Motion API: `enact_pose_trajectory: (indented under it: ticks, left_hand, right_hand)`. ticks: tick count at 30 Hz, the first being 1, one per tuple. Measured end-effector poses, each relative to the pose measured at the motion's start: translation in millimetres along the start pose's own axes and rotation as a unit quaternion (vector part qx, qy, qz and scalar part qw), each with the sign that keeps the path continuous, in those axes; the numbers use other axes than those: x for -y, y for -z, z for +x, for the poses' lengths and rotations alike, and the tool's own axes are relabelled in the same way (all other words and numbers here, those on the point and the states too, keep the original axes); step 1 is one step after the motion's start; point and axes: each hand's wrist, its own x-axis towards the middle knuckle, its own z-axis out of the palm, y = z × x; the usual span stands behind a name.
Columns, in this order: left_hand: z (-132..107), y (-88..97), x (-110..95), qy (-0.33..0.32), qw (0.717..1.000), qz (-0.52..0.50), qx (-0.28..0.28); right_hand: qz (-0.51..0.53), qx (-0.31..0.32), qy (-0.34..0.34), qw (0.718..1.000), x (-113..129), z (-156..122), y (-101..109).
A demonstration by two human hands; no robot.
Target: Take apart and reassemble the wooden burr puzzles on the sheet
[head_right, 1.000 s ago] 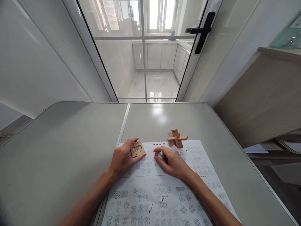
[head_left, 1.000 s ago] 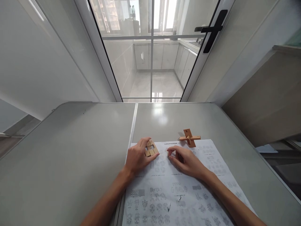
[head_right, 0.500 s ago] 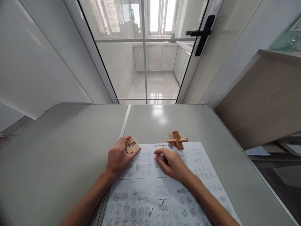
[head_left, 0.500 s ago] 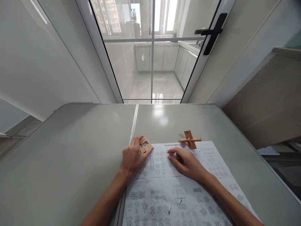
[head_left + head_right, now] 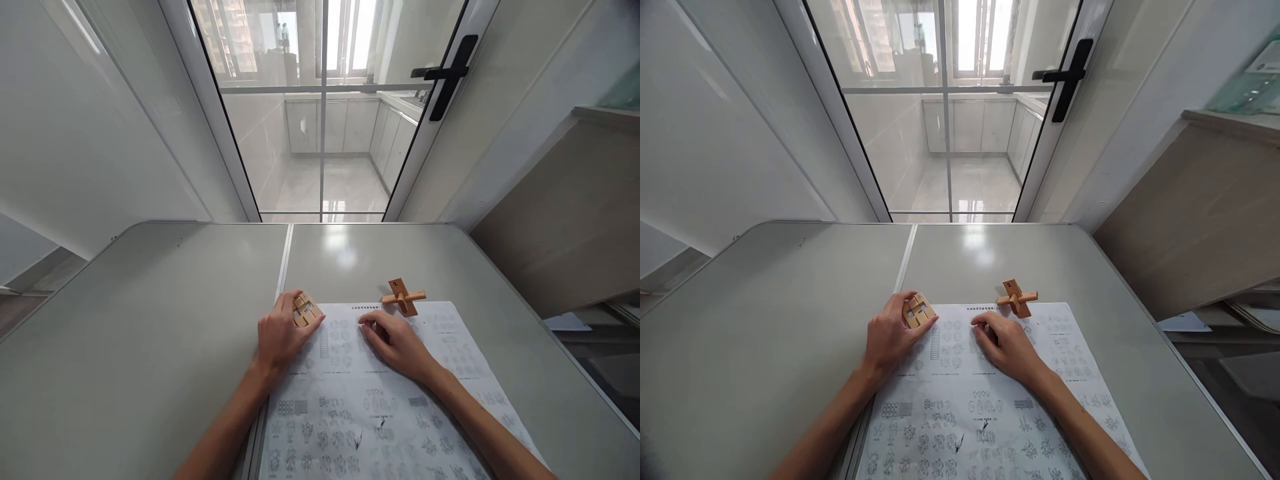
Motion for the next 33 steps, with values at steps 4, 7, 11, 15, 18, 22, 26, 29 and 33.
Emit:
enact_pose_trajectory:
  ticks: [4,7,11,15,18,22,26,29,33]
  left_hand:
    - [0.3,1.7,2.0,0.007,1.000,0.004,0.003]
    - [0.6,3.2,2.8,0.016,1.000,0.013,0.005]
    - [0.7,3.4,3.4,0.025,0.999,0.025,0.001]
    - [0.2,2.8,4.4,0.028,0.999,0.044,0.002]
    - [-0.4,3.5,3.6,0.018,0.998,0.057,-0.013]
    - [-4.5,2.1,-2.3,-0.070,0.996,0.024,-0.047]
    - [-15.5,-6.0,-12.4,-0.207,0.977,-0.059,-0.010]
    - [-24.6,-12.9,-18.6,-0.275,0.956,-0.085,0.052]
    - [-30.2,-17.4,-21.9,-0.313,0.939,-0.090,0.108]
  right_hand:
    - [-0.001,-0.002,0.000,1.000,0.9,1.1,1.4]
    - [-0.002,-0.001,-0.003,1.000,2.1,0.9,1.7]
    - [0.007,0.001,-0.001,1.000,0.8,0.2,0.8]
    - [0.006,0.004,-0.003,1.000,-1.7,-0.7,-0.5]
    - [0.007,0.009,-0.011,1.000,-1.5,-1.0,-0.7]
    - [0.010,0.011,-0.013,1.000,-0.4,-0.9,-0.3]
    - [0.014,0.010,-0.009,1.000,-1.0,-1.1,-1.0]
    - [0.022,0.013,-0.011,1.000,-0.8,-1.2,-1.9]
    - [0.031,0.015,-0.015,0.999,0.5,-1.3,-1.9]
